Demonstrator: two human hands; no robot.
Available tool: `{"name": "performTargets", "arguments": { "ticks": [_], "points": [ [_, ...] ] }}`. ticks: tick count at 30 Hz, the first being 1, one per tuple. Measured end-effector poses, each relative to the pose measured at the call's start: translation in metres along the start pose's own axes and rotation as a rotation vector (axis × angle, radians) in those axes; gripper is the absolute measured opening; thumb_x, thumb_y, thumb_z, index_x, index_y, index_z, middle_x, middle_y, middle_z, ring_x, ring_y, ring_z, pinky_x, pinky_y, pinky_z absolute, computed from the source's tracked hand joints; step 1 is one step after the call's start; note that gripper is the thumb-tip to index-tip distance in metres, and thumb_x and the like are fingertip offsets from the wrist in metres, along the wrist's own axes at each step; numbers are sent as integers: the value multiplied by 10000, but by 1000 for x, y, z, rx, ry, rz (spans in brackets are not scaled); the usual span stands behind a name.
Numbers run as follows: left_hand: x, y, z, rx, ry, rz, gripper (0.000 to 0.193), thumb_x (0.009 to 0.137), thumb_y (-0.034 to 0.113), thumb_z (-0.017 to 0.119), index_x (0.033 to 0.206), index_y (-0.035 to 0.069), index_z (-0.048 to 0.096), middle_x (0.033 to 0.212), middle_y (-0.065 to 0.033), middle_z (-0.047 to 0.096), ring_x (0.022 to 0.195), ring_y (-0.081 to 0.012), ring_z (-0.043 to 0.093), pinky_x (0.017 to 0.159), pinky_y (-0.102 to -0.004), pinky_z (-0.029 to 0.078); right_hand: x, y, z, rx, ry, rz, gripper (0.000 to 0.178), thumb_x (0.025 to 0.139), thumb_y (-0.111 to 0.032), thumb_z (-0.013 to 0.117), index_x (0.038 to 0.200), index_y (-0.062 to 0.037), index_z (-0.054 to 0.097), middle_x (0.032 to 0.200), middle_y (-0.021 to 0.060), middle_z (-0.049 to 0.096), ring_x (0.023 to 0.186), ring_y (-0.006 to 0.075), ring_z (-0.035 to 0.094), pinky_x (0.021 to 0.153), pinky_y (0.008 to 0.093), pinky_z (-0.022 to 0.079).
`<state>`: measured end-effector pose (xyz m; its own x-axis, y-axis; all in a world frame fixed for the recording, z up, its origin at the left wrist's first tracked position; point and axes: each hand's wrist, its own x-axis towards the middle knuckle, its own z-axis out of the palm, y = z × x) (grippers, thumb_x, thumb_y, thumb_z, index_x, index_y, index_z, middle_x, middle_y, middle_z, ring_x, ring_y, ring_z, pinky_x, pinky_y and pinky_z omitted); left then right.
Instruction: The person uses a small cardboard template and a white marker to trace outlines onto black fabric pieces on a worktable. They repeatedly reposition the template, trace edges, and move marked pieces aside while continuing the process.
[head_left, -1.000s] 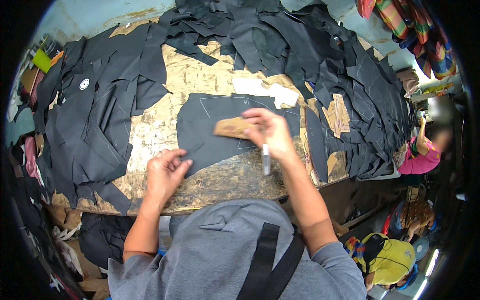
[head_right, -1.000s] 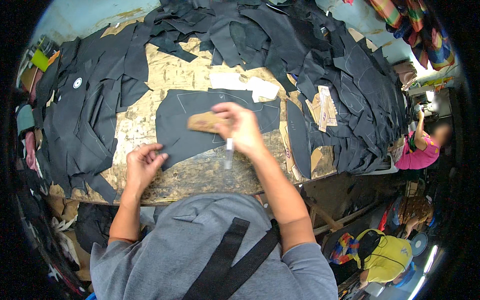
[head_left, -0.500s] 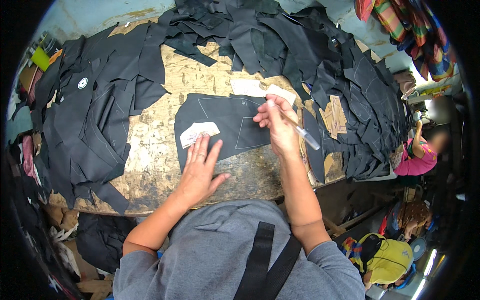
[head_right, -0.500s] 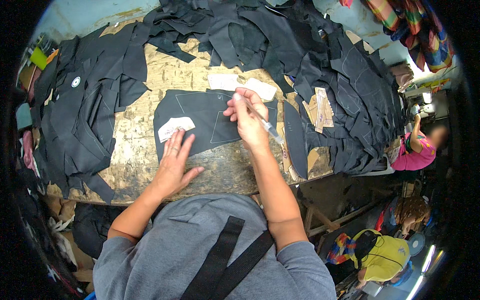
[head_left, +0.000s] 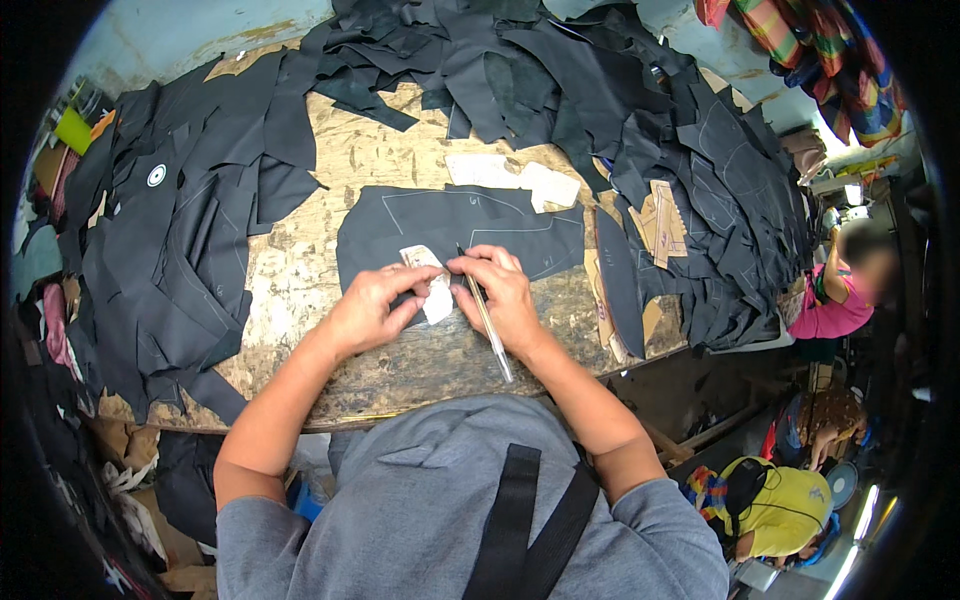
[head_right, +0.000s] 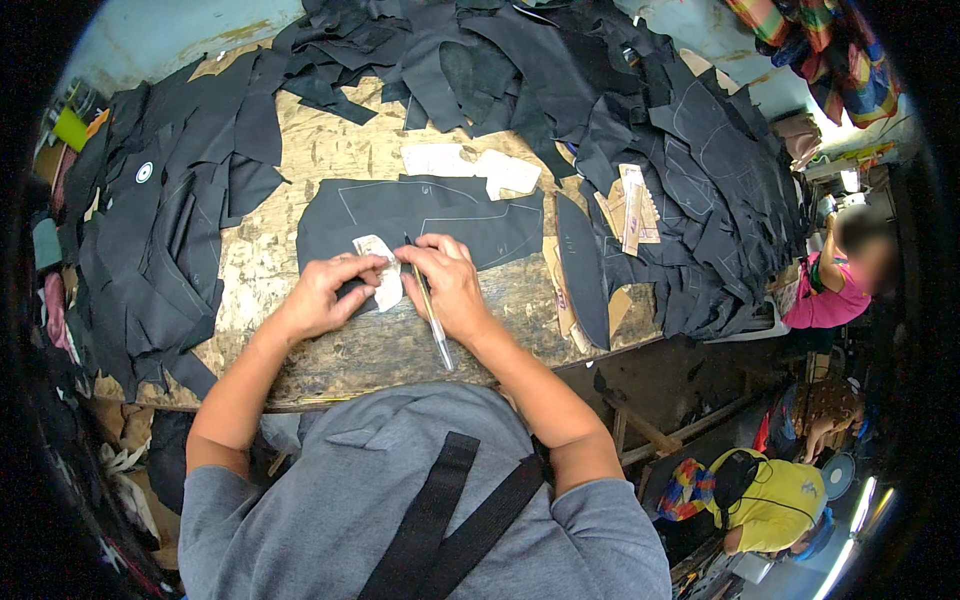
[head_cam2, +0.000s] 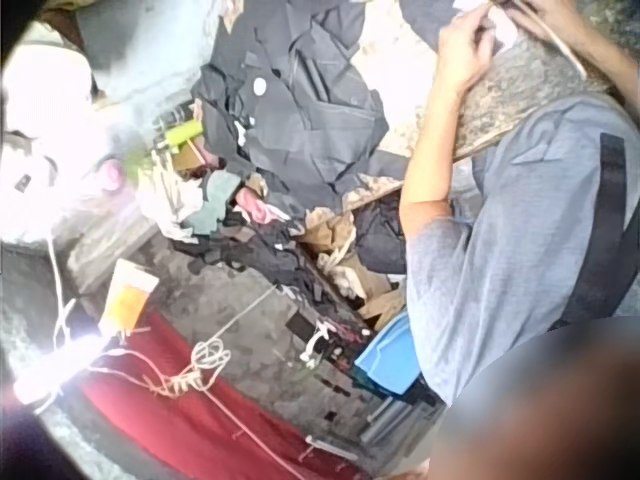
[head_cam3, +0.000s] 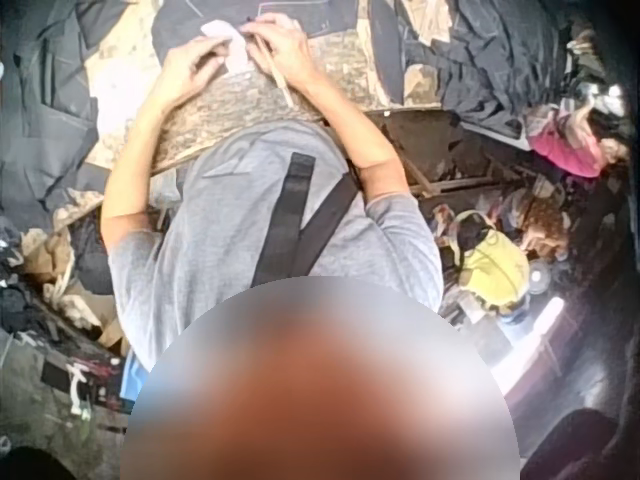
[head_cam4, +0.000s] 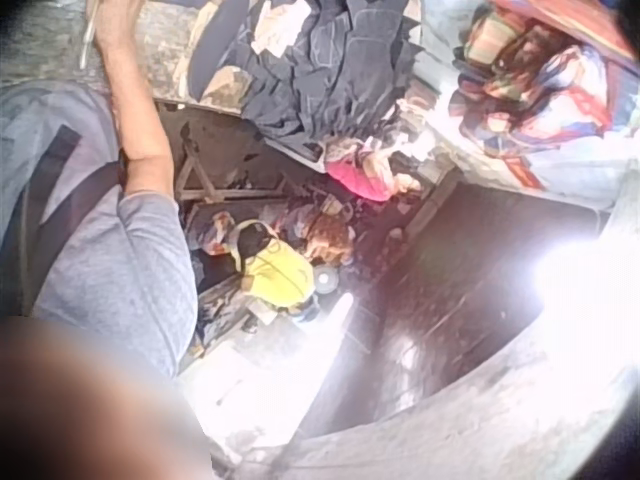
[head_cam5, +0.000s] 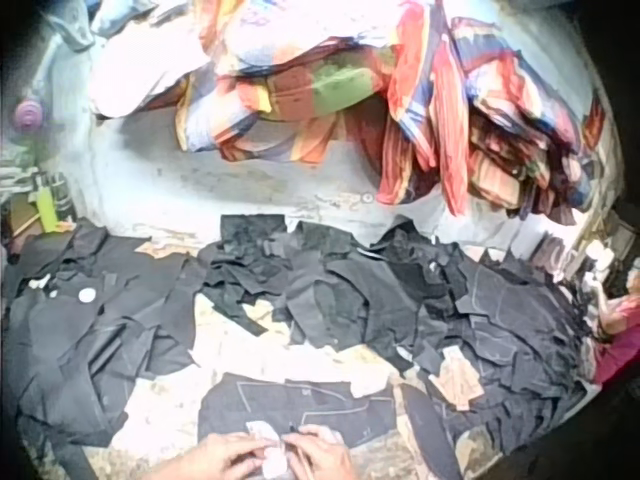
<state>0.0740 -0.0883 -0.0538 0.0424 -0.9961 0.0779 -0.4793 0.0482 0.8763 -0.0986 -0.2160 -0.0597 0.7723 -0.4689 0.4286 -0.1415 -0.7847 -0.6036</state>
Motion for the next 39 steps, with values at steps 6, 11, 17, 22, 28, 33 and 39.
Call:
{"name": "performTargets", "arguments": {
  "ticks": [6, 11, 17, 22, 28, 33, 39],
  "points": [
    [17, 4, -3, 576, 235, 41, 445, 667, 315, 764, 1068, 145, 679, 1247, -124, 533, 1250, -323, 407, 1026, -568, 235, -13, -4, 3, 57, 111, 120, 357, 663, -91, 739, 1004, -55, 637, 912, 93, 658, 960, 284, 589, 848, 408, 436],
    [27, 11, -11, 637, 15, -170, 571, 626, 468, 775, 1164, 313, 659, 1510, -145, 261, 1424, -343, 135, 1067, -680, 35, -13, 0, 5, 77, 127, 162, 377, 659, -115, 748, 1008, -39, 629, 937, 111, 645, 937, 299, 590, 852, 401, 442],
    [33, 4, -15, 564, -36, -169, 572, 607, 434, 797, 1154, 336, 664, 1520, -162, 227, 1425, -356, 117, 1087, -645, 26, -14, -1, 4, 36, 196, 218, 485, 615, -154, 807, 1040, -29, 608, 978, 134, 634, 952, 289, 592, 826, 376, 474],
    [28, 1, -14, 551, 1, -144, 570, 591, 426, 810, 1138, 339, 672, 1513, -166, 243, 1422, -352, 131, 1102, -621, 36, -13, -1, 4, 15, 183, 214, 515, 593, -150, 829, 1038, -23, 604, 988, 138, 635, 957, 284, 595, 830, 368, 483],
    [31, 11, -14, 536, -10, -209, 605, 578, 406, 823, 1156, 323, 664, 1512, -175, 242, 1421, -353, 138, 1101, -621, 44, -13, 0, 4, 76, 177, 263, 417, 680, -87, 759, 1066, -24, 616, 995, 135, 640, 957, 259, 610, 844, 345, 481],
    [28, 23, -1, 626, 130, -15, 448, 602, 180, 805, 1038, 156, 706, 1298, -155, 489, 1273, -333, 384, 1061, -549, 239, 3, 10, -12, 438, 250, 474, 248, 884, -11, 570, 1125, -20, 625, 952, 91, 641, 904, 151, 616, 800, 266, 483],
    [13, 59, 61, 809, -81, -51, 408, 742, 124, 629, 1023, -167, 574, 993, -286, 602, 989, -388, 568, 879, -399, 481, 22, 2, -18, 673, 37, 511, 158, 846, -13, 622, 1001, 16, 619, 836, 48, 635, 777, 101, 608, 688, 245, 500]
  ]
}}
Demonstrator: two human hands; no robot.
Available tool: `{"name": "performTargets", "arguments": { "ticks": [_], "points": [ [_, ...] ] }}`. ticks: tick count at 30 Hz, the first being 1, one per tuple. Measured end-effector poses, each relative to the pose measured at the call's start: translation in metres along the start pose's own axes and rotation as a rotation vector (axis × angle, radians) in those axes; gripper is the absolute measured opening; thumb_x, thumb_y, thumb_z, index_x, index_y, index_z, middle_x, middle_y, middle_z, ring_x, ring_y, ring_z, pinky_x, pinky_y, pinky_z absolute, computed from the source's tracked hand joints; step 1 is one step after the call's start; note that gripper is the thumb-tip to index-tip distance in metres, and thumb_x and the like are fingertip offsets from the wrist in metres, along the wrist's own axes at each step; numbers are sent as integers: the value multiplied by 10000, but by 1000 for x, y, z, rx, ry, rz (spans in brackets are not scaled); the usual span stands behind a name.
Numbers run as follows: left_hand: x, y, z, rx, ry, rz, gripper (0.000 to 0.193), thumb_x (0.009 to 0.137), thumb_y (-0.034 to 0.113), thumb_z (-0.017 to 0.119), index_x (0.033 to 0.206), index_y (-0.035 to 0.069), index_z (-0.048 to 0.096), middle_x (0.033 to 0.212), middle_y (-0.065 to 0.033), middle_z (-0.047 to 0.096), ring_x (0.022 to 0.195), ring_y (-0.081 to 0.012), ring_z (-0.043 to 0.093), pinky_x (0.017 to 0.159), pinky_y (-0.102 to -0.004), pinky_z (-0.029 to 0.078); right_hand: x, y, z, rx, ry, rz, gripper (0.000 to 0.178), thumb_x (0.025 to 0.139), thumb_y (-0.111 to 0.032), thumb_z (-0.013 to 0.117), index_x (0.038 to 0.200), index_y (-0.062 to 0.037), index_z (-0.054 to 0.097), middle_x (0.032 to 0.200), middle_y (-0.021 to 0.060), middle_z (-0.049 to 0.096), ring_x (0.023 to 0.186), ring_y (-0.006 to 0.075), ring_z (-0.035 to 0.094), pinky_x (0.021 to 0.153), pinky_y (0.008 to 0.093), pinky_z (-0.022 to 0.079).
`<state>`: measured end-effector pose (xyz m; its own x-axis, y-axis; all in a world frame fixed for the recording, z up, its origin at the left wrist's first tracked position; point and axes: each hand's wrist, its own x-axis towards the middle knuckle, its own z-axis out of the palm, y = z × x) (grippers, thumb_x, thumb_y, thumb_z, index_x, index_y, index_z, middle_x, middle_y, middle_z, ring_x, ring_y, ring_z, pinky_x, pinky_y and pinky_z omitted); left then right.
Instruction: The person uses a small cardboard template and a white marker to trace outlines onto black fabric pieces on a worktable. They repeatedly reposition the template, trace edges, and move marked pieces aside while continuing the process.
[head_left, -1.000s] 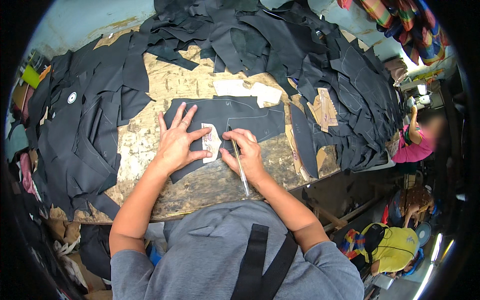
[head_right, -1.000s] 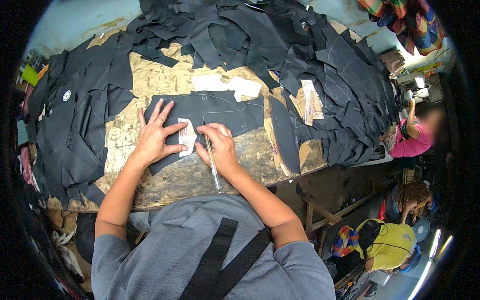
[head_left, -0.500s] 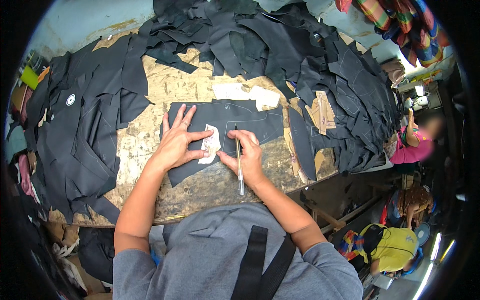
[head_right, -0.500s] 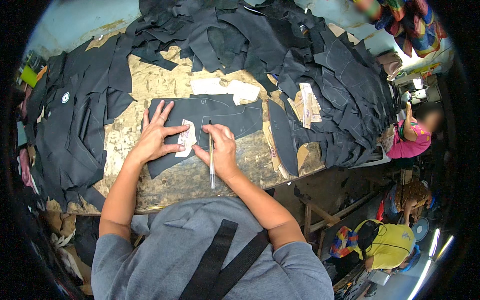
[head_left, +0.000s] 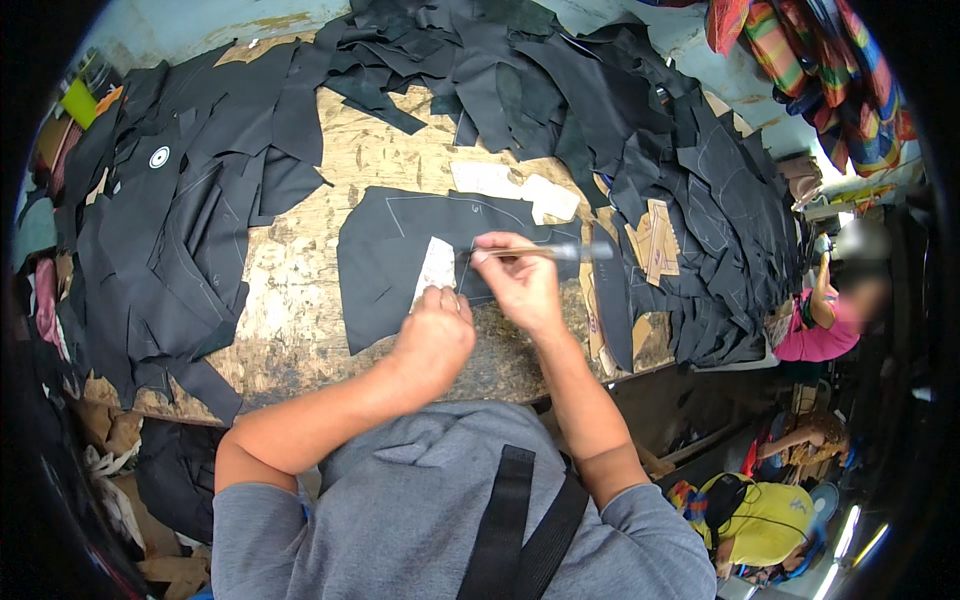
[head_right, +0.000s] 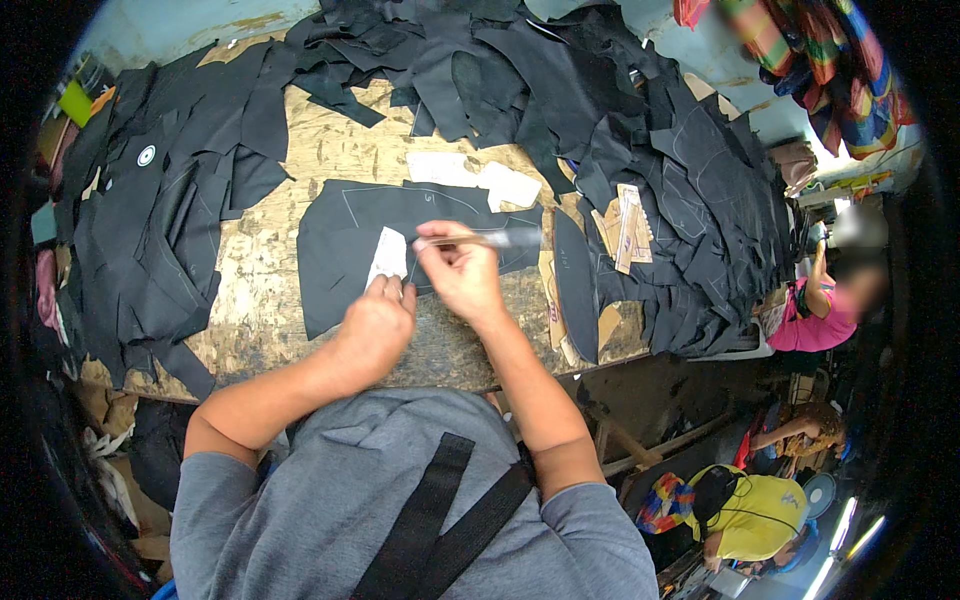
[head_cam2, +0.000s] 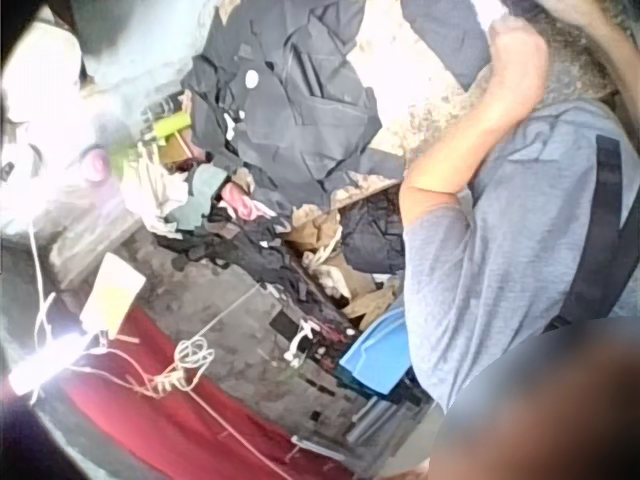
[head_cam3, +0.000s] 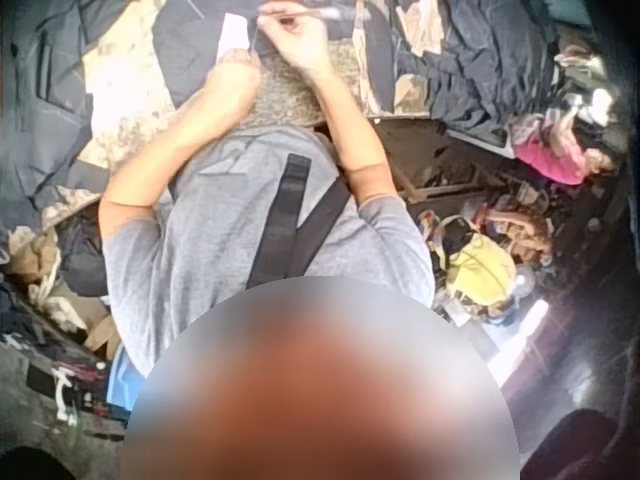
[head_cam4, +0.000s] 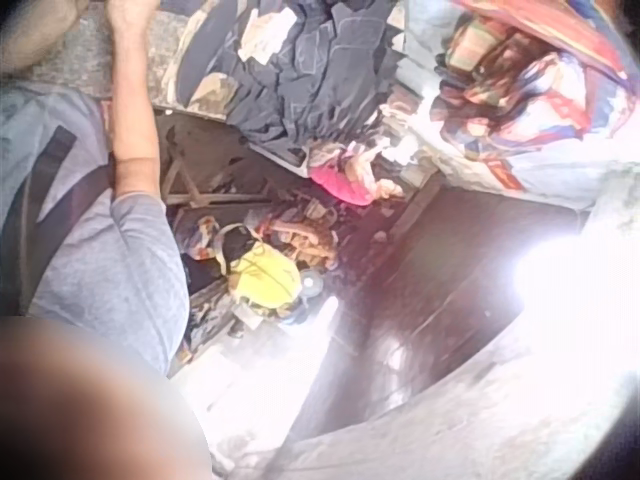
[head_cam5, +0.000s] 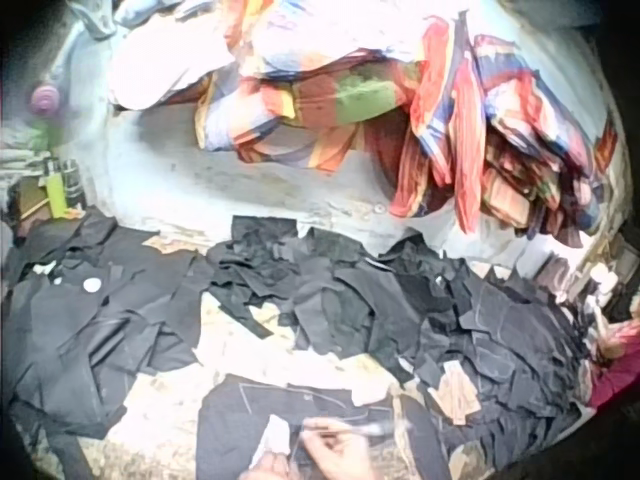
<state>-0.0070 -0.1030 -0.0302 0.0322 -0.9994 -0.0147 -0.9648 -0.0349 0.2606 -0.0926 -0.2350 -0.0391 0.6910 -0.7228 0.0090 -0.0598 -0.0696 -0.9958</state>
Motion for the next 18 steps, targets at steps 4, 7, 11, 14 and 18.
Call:
{"name": "performTargets", "arguments": {
  "ticks": [4, 7, 11, 14, 18],
  "points": [
    [-10, 32, 14, 73, -81, -87, 738, 855, 445, 577, 1221, -185, 457, 1278, -413, 400, 1237, -569, 322, 1062, -536, 291, -1, -2, 22, -114, -253, -11, 114, 804, -41, 652, 885, 38, 633, 816, 95, 659, 733, 141, 634, 667, 272, 515],
    [-13, 34, 22, 88, -81, -45, 740, 864, 463, 549, 1214, -184, 464, 1255, -406, 426, 1222, -562, 340, 1077, -567, 236, -3, -5, 28, -288, -337, -100, 164, 782, -110, 684, 820, 49, 664, 796, 132, 679, 707, 217, 662, 672, 313, 520],
    [-15, 30, 29, 8, -231, -10, 688, 892, 397, 507, 1275, -167, 417, 1283, -374, 436, 1272, -536, 300, 1083, -585, 203, -6, -10, 35, -414, -393, -241, 154, 765, -112, 695, 818, 30, 668, 734, 162, 664, 662, 276, 666, 633, 340, 519],
    [-17, 27, 29, 43, -107, -10, 629, 886, 319, 512, 1264, -175, 420, 1259, -367, 459, 1251, -506, 343, 1076, -550, 243, -2, -14, 37, -496, -410, -204, 112, 768, -69, 699, 822, 24, 668, 797, 109, 672, 730, 198, 645, 678, 320, 517],
    [-13, 17, 22, -87, 146, -94, 511, 842, 138, 507, 1226, -189, 431, 1200, -340, 493, 1114, -409, 468, 1004, -436, 388, 22, -13, 38, -430, -101, -201, 96, 808, -32, 627, 775, 56, 641, 668, 148, 646, 597, 213, 661, 536, 302, 508]
  ]
}}
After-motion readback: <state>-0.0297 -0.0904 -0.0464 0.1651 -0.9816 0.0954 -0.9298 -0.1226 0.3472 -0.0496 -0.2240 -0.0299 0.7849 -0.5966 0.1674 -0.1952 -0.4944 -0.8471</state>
